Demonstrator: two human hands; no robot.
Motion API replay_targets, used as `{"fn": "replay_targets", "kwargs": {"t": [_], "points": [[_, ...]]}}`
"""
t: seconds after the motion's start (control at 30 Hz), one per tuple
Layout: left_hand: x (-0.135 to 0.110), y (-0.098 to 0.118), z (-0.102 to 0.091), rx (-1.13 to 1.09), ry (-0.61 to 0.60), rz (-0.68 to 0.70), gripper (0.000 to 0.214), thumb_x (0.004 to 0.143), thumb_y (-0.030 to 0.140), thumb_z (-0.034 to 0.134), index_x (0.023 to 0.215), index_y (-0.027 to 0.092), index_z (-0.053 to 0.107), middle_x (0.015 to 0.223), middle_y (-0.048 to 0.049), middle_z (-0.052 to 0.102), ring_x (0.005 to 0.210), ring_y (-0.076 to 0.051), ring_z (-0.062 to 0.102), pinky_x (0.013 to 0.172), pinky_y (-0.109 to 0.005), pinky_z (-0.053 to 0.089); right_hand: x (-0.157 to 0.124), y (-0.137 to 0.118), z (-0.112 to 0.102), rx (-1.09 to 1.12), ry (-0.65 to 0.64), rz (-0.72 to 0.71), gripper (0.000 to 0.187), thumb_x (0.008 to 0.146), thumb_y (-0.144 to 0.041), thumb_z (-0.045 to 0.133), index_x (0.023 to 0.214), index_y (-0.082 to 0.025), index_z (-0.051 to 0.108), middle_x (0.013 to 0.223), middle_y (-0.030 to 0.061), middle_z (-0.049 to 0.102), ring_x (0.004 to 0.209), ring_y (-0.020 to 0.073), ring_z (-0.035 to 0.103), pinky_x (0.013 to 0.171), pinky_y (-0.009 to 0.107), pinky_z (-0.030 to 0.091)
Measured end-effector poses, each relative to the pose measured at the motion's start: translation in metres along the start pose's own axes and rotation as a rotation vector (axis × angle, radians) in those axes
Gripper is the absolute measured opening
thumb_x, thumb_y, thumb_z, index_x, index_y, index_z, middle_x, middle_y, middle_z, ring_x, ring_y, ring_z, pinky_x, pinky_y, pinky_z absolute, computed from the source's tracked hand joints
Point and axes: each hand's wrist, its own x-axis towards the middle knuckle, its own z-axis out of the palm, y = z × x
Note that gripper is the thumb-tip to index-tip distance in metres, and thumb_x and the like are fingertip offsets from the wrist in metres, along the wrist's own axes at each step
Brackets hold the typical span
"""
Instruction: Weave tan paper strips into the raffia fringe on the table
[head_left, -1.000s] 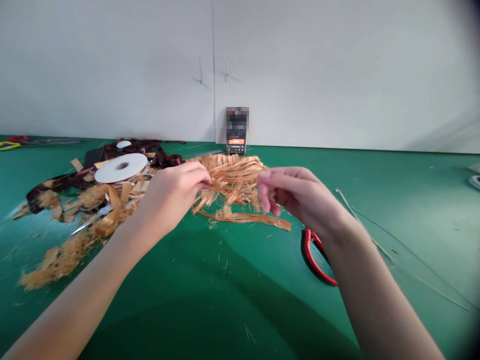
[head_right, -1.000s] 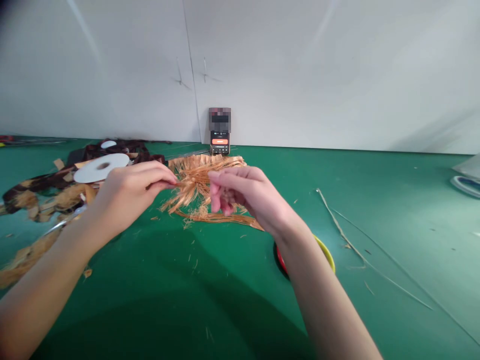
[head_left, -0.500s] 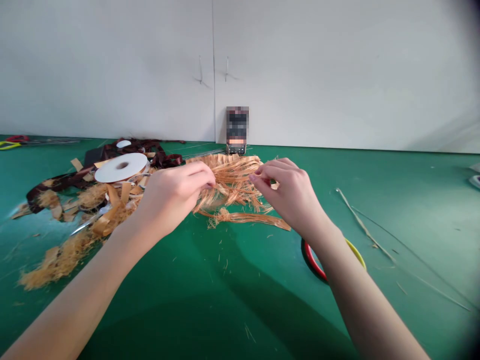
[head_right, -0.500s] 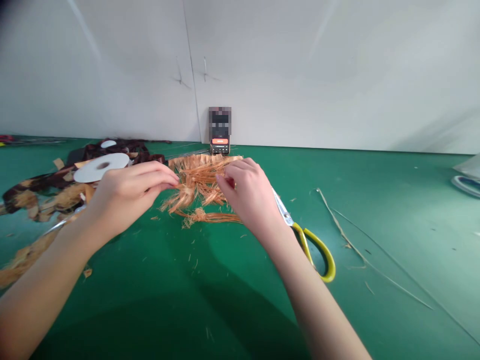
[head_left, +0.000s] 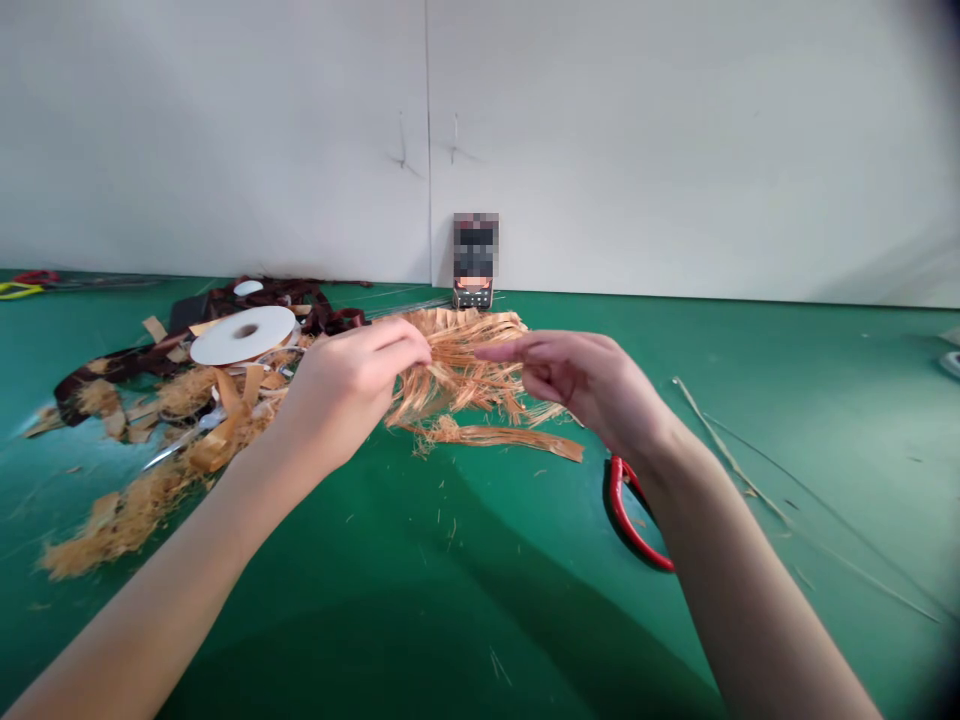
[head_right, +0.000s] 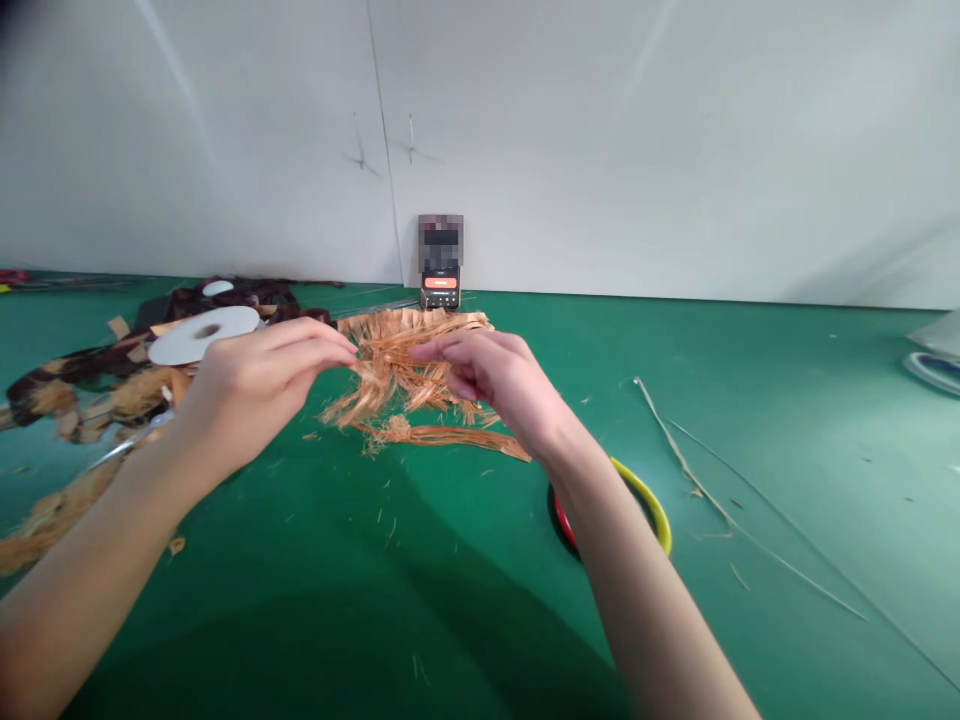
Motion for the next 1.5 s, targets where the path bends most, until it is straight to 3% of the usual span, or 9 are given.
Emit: {"fn": "replay_targets", "kwargs": {"t": [0.17, 0.33, 0.43, 0.57, 0.73, 0.83, 1.03, 1.17, 1.5], "points": [[-0.001, -0.001, 0.002, 0.043, 0.087, 0.016, 0.026, 0.082, -0.005, 0.05, 0.087, 0.013, 0.068, 0.094, -0.005, 0.072, 0.078, -0.013, 0.067, 0.068, -0.022, 0.052, -0.001, 0.002, 0.002, -0.349, -0.158, 0.088, 0.026, 0.076, -0.032, 0.07, 0.055, -0.018, 0.066, 0.05, -0.0037, 0.044, 0.049, 0.0082, 0.032, 0.046, 0.028, 0.023], [-0.001, -0.002, 0.0, 0.033, 0.018, 0.02, 0.028, 0.084, -0.003, 0.045, 0.086, 0.014, 0.068, 0.09, -0.0048, 0.072, 0.076, -0.015, 0.066, 0.065, -0.026, 0.051, -0.003, -0.002, -0.002, 0.137, -0.226, -0.032, 0.028, 0.086, -0.043, 0.061, 0.071, -0.024, 0.074, 0.05, -0.0056, 0.047, 0.043, 0.0061, 0.03, 0.045, 0.026, 0.029], [0.0, -0.001, -0.002, 0.0, -0.028, 0.064, 0.031, 0.086, -0.002, 0.041, 0.085, 0.016, 0.066, 0.088, -0.0037, 0.071, 0.076, -0.014, 0.066, 0.061, -0.024, 0.05, -0.002, -0.002, -0.004, 0.302, -0.119, -0.156, 0.019, 0.088, -0.036, 0.057, 0.099, -0.031, 0.072, 0.094, -0.0015, 0.07, 0.055, 0.0073, 0.05, 0.057, 0.026, 0.045], [0.003, 0.004, -0.004, -0.026, -0.031, 0.14, 0.033, 0.088, -0.001, 0.037, 0.082, 0.016, 0.064, 0.085, -0.0033, 0.071, 0.076, -0.014, 0.066, 0.064, -0.024, 0.05, 0.002, 0.008, -0.001, -0.139, 0.061, -0.253, 0.05, 0.077, -0.022, 0.066, 0.126, -0.027, 0.059, 0.146, 0.0047, 0.047, 0.08, 0.0155, 0.062, 0.078, 0.036, 0.052], [0.003, 0.005, -0.003, -0.031, -0.015, 0.15, 0.031, 0.088, -0.002, 0.039, 0.081, 0.015, 0.064, 0.085, -0.0045, 0.071, 0.077, -0.014, 0.066, 0.064, -0.024, 0.05, 0.007, 0.023, 0.004, -0.858, 0.469, -0.526, 0.007, 0.081, -0.024, 0.064, 0.079, -0.021, 0.07, 0.126, 0.0067, 0.066, 0.093, 0.0251, 0.06, 0.087, 0.047, 0.046], [0.002, 0.003, -0.002, -0.002, -0.026, 0.122, 0.03, 0.087, -0.002, 0.039, 0.083, 0.014, 0.064, 0.087, -0.0051, 0.071, 0.076, -0.014, 0.066, 0.063, -0.024, 0.051, 0.008, 0.02, 0.005, -0.67, 0.559, -0.467, 0.039, 0.092, -0.037, 0.05, 0.057, -0.022, 0.057, 0.086, 0.0053, 0.074, 0.097, 0.0238, 0.063, 0.088, 0.042, 0.047], [0.0, 0.001, -0.001, 0.054, 0.014, 0.118, 0.03, 0.089, 0.001, 0.039, 0.081, 0.013, 0.066, 0.086, -0.0067, 0.071, 0.079, -0.018, 0.066, 0.067, -0.029, 0.053, 0.007, 0.003, -0.002, 0.136, 0.199, -0.263, 0.054, 0.091, -0.063, 0.034, 0.057, -0.024, 0.046, 0.107, 0.0065, 0.07, 0.112, 0.0235, 0.062, 0.089, 0.037, 0.052], [-0.001, 0.0, -0.001, 0.047, 0.011, 0.099, 0.029, 0.086, -0.002, 0.042, 0.083, 0.013, 0.066, 0.089, -0.0068, 0.071, 0.082, -0.017, 0.066, 0.071, -0.029, 0.053, 0.002, -0.005, -0.008, 0.271, 0.112, -0.135, 0.051, 0.091, -0.06, 0.038, 0.058, -0.023, 0.051, 0.107, 0.0024, 0.071, 0.078, 0.0152, 0.067, 0.06, 0.03, 0.052], [0.0, -0.002, 0.001, 0.135, 0.101, 0.053, 0.022, 0.088, 0.005, 0.048, 0.079, 0.017, 0.064, 0.086, -0.0041, 0.069, 0.079, -0.015, 0.064, 0.072, -0.026, 0.053, 0.002, 0.004, -0.002, -0.583, 0.051, 0.108, 0.045, 0.064, -0.055, 0.076, 0.044, -0.019, 0.057, 0.04, -0.0049, 0.036, 0.042, 0.0073, 0.023, 0.043, 0.03, 0.017]]}}
